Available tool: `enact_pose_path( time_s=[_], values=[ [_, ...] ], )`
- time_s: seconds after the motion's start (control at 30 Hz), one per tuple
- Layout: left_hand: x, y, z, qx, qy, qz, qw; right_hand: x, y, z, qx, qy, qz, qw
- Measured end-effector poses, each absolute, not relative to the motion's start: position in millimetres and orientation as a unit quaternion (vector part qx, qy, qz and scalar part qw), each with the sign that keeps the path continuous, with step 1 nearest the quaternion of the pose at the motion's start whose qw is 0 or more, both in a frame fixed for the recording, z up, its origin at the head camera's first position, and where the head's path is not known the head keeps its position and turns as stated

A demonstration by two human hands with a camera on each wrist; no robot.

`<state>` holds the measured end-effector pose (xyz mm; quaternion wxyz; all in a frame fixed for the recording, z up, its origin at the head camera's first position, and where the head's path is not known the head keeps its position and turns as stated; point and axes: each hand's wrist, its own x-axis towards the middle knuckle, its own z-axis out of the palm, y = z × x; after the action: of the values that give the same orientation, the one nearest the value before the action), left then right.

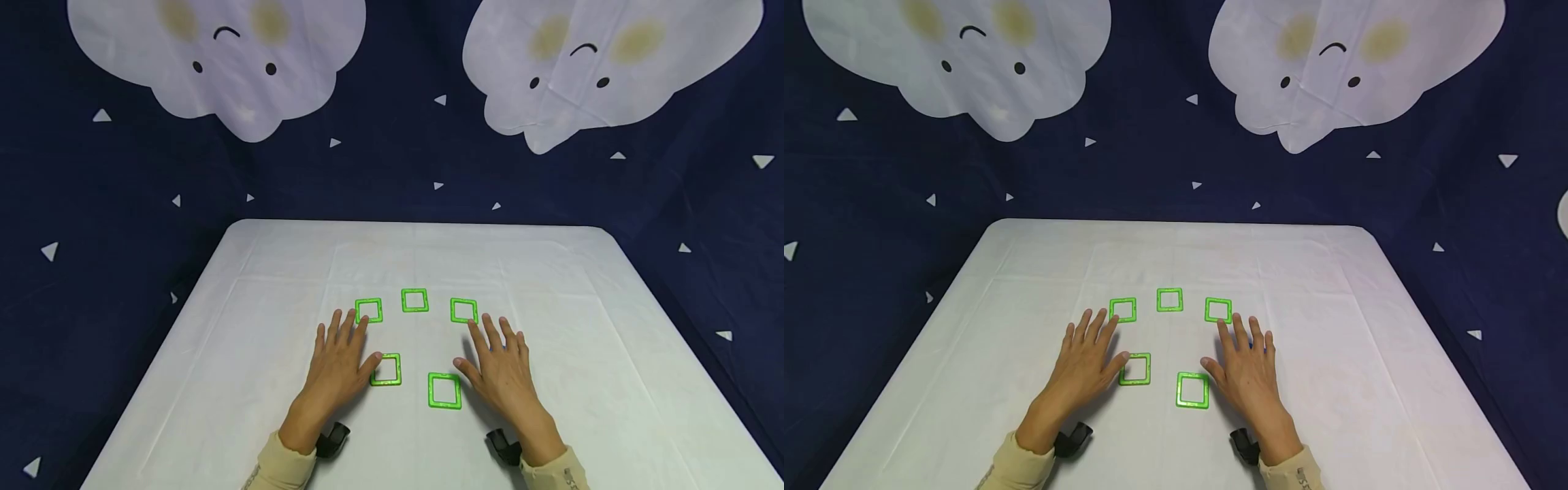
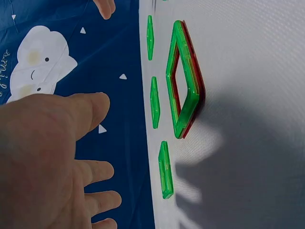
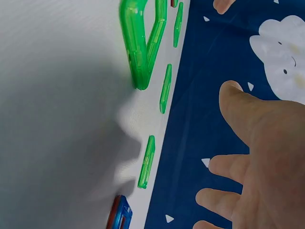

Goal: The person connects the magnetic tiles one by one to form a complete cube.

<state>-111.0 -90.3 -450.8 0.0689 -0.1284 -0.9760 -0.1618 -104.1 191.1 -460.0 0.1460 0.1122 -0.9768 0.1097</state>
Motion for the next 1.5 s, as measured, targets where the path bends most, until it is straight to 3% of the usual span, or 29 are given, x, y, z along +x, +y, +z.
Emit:
enact_pose_path(
  time_s=[1.0, 1.5],
  values=[
    [-110.3, -88.4, -454.4, -0.15, -0.967, -0.197, 0.051, -100.8, 187.7, -459.0, 0.125, -0.978, 0.126, 0.109],
    [-111.6, -93.2, -460.9, -0.169, -0.959, -0.226, 0.021, -99.6, 187.8, -463.2, 0.139, -0.975, 0.126, 0.121]
  ],
)
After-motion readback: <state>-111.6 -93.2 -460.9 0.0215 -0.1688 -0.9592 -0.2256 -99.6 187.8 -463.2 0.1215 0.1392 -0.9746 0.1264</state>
